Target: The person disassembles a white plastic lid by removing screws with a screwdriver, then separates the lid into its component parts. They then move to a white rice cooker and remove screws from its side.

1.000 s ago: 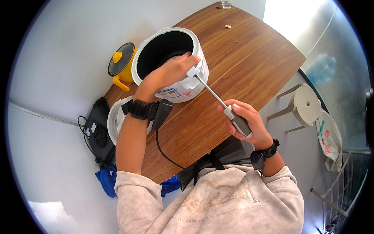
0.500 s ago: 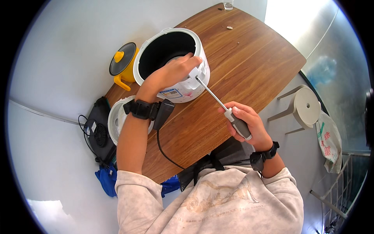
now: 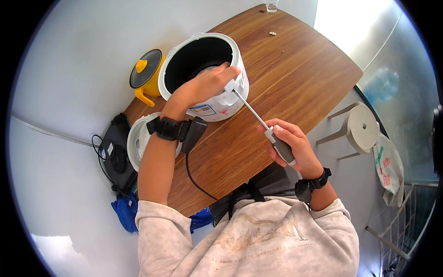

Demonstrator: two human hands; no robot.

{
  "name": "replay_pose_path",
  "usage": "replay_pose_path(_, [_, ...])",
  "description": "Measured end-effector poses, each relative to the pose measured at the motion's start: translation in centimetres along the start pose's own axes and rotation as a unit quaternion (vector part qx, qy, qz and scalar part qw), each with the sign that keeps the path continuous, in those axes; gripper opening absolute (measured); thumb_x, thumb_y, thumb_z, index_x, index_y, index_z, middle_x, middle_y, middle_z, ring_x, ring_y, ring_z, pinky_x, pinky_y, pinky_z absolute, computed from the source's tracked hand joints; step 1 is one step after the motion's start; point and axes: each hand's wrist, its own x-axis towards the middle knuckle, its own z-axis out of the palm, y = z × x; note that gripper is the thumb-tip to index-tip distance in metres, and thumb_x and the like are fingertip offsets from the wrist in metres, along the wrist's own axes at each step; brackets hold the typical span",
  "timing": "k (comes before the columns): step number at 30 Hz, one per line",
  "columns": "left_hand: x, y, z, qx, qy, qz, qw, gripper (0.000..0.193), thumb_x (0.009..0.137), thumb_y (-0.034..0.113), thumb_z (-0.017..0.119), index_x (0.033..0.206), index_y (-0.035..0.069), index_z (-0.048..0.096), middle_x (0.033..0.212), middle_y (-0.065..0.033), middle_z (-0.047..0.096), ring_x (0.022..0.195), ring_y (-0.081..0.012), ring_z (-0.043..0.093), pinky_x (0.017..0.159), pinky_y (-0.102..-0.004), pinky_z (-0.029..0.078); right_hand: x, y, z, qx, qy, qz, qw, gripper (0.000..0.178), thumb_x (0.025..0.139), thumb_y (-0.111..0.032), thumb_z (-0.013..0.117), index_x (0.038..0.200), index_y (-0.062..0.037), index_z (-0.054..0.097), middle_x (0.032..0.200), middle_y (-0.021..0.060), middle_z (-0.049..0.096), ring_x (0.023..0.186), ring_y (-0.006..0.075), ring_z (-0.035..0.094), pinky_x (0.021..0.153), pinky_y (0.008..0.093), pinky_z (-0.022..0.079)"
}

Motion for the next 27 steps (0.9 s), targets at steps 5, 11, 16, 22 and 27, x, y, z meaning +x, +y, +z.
replay_pose_path(5, [-0.3,-1.2,0.2,0.091,0.006,0.101,0.991,0.027,0.106,0.016,0.042,0.125,0.0,0.053,0.118,-0.0283,0.063,0.097,-0.0416,0.063,0.087,-0.0449,0.052,0.1,-0.3,0.0,-0.132,0.045,-0.05,0.989,0.034,0.107,-0.03,0.054,0.125,-0.004,0.066,0.069,0.0029,0.063,0.051,0.0074,0.052,0.047,0.0226,0.041])
replay_pose_path(11, [-0.3,0.1,-0.1,0.077,-0.022,0.02,0.997,0.03,0.108,0.017,0.038,0.129,0.001,0.052,0.127,-0.0295,0.061,0.102,-0.0436,0.065,0.088,-0.047,0.054,-0.6,-1.7,0.2,-0.612,0.154,-0.25,0.734,0.028,0.094,-0.018,0.069,0.121,-0.0145,0.071,0.073,0.0022,0.058,0.059,0.0138,0.054,0.055,0.0304,0.043])
replay_pose_path(16, [-0.5,-0.3,0.0,0.074,-0.014,0.046,0.996,0.036,0.11,0.024,0.033,0.133,0.001,0.05,0.134,-0.0296,0.059,0.102,-0.0437,0.065,0.093,-0.0472,0.052,-1.1,-3.4,1.9,-0.82,0.23,-0.341,0.398,0.035,0.082,-0.013,0.075,0.117,-0.0196,0.073,0.081,-0.0014,0.056,0.068,0.0141,0.054,0.071,0.0307,0.042])
replay_pose_path(22, [-0.1,0.1,-0.1,-0.008,-0.03,-0.023,0.999,0.049,0.11,0.036,0.031,0.133,-0.002,0.051,0.138,-0.0328,0.055,0.113,-0.0421,0.06,0.101,-0.0441,0.046,-0.7,-3.4,0.9,-0.768,0.25,-0.37,0.46,0.036,0.08,-0.009,0.076,0.115,-0.0156,0.073,0.087,0.0017,0.057,0.077,0.0168,0.058,0.07,0.0314,0.044])
replay_pose_path(27, [-0.4,0.5,0.3,-0.04,-0.002,-0.065,0.997,0.061,0.108,0.045,0.031,0.131,-0.008,0.051,0.136,-0.032,0.056,0.115,-0.0388,0.055,0.105,-0.0395,0.041,-0.9,-0.7,-0.2,-0.524,0.2,-0.287,0.776,0.022,0.095,-0.014,0.069,0.114,-0.005,0.064,0.08,0.0056,0.06,0.064,0.0168,0.058,0.059,0.0299,0.046])
